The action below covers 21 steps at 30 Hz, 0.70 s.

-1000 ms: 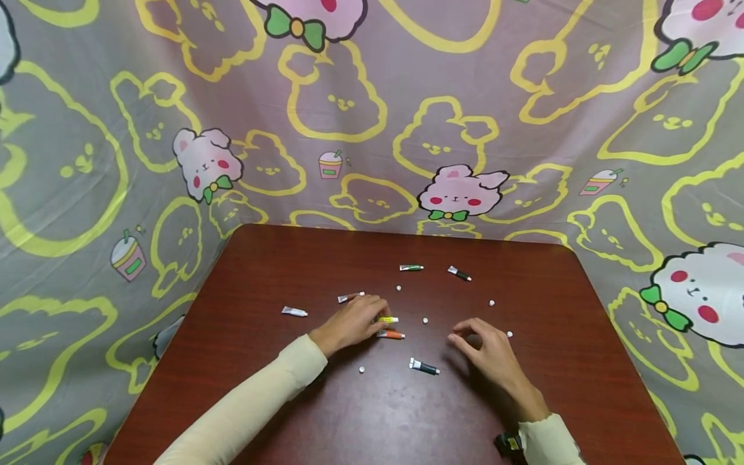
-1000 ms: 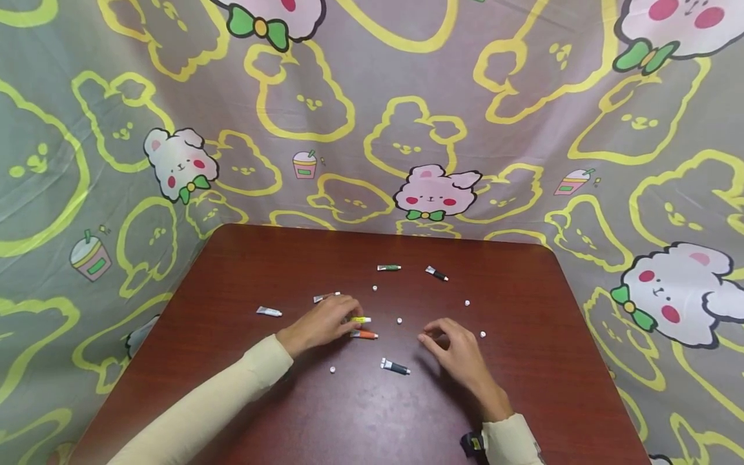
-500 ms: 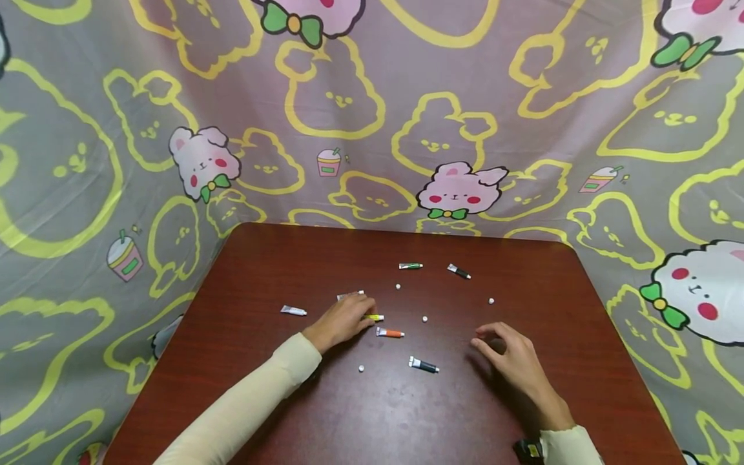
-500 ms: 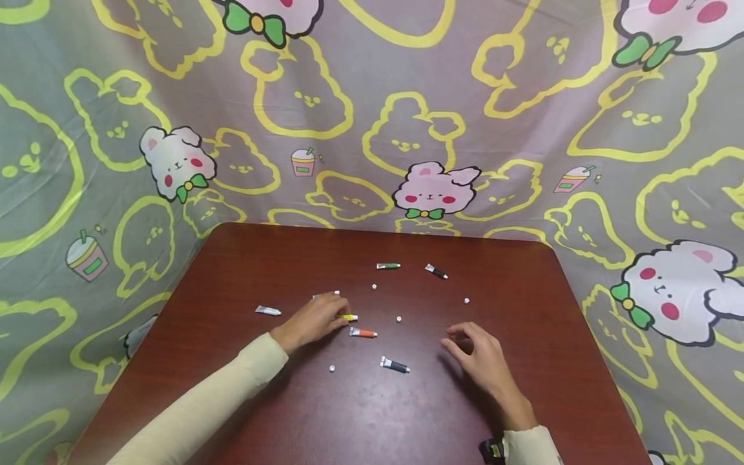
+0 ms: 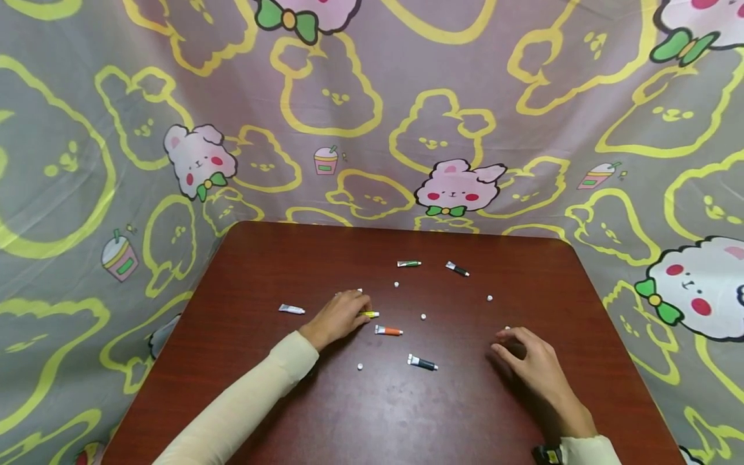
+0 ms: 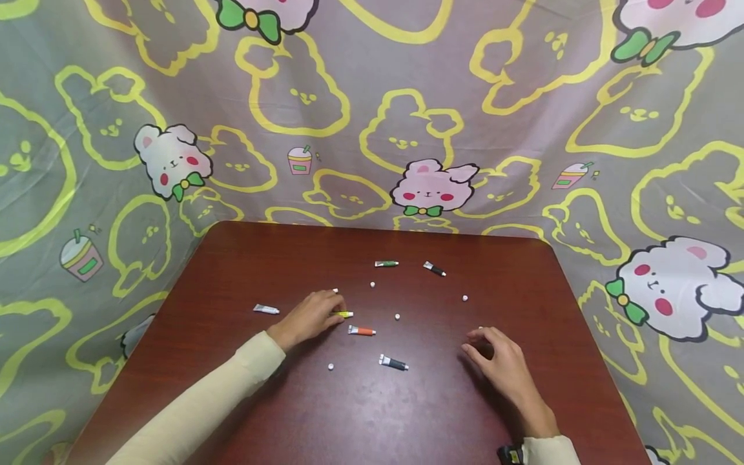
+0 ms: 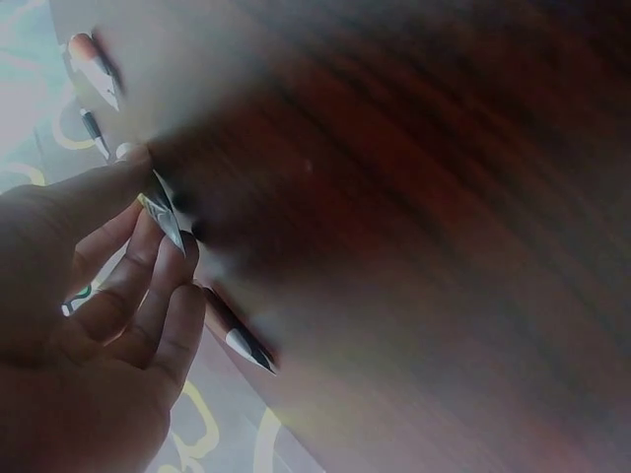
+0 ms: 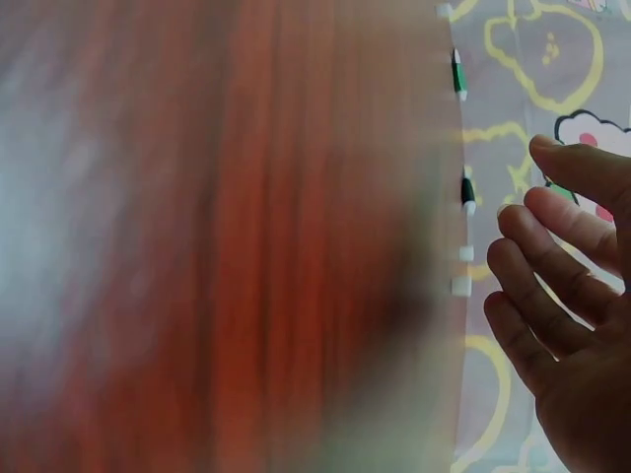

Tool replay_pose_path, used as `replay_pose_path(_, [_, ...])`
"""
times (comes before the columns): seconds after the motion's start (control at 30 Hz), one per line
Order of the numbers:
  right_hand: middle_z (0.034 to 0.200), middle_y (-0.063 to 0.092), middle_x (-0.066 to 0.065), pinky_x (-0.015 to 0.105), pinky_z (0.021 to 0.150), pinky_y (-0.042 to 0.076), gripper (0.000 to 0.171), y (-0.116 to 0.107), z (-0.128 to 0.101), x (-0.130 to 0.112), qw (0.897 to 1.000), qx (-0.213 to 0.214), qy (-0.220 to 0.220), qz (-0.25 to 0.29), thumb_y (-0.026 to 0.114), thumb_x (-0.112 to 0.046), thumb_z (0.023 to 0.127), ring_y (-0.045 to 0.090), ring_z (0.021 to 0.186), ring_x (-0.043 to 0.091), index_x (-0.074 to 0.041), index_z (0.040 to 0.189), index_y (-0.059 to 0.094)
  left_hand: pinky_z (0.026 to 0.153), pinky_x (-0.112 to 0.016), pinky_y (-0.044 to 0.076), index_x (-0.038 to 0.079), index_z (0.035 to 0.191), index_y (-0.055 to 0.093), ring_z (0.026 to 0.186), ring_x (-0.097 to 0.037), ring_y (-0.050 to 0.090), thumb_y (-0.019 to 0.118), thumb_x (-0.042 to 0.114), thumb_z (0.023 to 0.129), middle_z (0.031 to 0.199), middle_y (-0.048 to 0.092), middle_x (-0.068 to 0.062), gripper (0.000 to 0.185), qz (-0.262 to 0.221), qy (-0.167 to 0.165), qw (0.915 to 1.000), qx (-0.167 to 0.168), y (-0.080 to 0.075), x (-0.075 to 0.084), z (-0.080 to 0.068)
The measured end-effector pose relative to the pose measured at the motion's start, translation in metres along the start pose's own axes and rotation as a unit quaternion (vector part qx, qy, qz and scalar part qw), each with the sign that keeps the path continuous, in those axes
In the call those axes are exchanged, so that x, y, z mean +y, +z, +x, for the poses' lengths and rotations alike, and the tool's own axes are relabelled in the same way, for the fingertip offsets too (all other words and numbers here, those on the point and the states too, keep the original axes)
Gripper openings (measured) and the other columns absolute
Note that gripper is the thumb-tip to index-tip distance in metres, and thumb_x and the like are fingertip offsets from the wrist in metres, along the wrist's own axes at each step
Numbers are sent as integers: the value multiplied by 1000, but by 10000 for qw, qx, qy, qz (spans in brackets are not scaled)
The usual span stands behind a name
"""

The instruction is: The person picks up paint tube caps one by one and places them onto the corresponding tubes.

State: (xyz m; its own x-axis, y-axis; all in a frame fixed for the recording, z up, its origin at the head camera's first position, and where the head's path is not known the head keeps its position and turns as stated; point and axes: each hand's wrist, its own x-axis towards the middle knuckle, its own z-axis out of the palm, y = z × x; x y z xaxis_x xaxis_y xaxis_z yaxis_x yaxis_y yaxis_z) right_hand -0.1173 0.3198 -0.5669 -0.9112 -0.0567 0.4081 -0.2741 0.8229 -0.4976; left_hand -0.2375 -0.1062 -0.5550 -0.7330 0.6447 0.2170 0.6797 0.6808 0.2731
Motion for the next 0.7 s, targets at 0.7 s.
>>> replay_pose_path(0.7, [101, 77, -8, 28, 79, 54, 30, -24, -15, 19, 9963, -644, 482, -312, 94, -22, 86, 73, 92, 16, -17, 112, 80, 94, -48, 56, 10, 105, 74, 99, -25, 70, 81, 18, 98, 102, 73, -5, 12, -152, 115, 9998, -46, -9, 22, 9])
